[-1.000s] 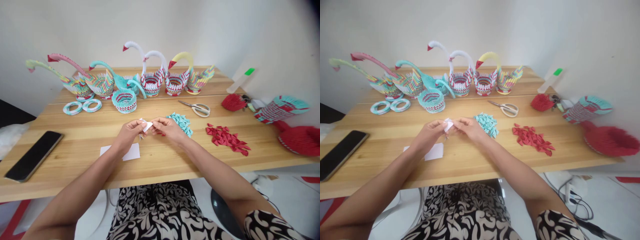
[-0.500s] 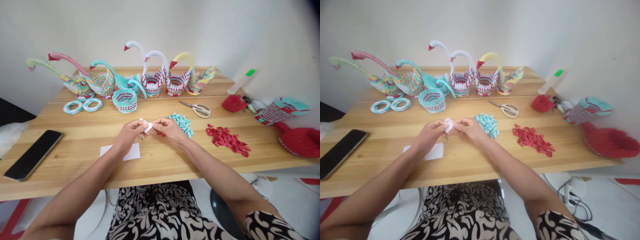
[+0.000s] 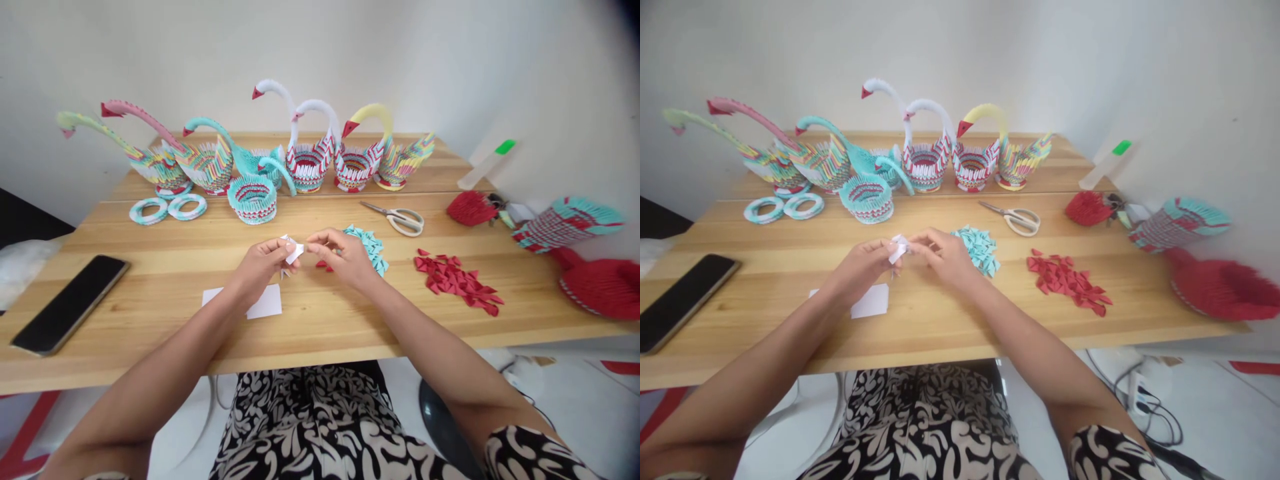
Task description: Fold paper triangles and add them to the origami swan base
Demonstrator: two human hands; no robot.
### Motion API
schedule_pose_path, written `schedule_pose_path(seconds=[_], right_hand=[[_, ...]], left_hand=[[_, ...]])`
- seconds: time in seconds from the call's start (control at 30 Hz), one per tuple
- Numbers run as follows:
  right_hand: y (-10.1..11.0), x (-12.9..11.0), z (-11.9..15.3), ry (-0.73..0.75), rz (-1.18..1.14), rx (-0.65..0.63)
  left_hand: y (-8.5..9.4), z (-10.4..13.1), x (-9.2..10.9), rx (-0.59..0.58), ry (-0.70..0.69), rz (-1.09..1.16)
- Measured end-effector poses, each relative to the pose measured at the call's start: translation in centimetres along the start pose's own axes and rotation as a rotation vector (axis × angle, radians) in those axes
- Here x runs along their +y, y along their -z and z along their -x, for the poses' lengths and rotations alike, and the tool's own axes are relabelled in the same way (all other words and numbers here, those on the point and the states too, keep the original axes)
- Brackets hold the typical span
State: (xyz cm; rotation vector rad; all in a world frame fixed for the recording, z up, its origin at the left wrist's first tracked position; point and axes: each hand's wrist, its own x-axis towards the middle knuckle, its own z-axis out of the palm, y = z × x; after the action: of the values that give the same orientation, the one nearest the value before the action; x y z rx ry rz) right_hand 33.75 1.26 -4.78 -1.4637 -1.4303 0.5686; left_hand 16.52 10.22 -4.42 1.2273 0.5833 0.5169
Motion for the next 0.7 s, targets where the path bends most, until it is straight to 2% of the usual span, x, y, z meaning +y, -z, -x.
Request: schedule_pose_path(seconds=[0.1, 0.2, 0.37, 0.57, 0.7], right_hand=[[0.29, 0.08, -0.09, 0.198, 0.12, 0.047], [0.25, 0.39, -0.26, 0.401, 0.212, 0.012], [0.29, 0.75, -0.44, 0.577, 0.265, 0.002], [0.75, 0.48, -0.49, 0.597, 0.394, -0.022], [0.5, 0.66, -0.65, 0.607, 0.421, -0.038]], left_hand=[[0.07, 0.01, 0.17, -0.028, 0.021, 0.06], [0.0, 0.07, 0.23, -0.033, 0.044, 0.086], [-0.06, 0.07, 0.2, -0.065, 0.11, 0.095], [-0.14, 0.04, 0.35, -0.073, 0.134, 0.023], [-0.21, 0.23, 0.67, -0.058, 0.022, -0.172]])
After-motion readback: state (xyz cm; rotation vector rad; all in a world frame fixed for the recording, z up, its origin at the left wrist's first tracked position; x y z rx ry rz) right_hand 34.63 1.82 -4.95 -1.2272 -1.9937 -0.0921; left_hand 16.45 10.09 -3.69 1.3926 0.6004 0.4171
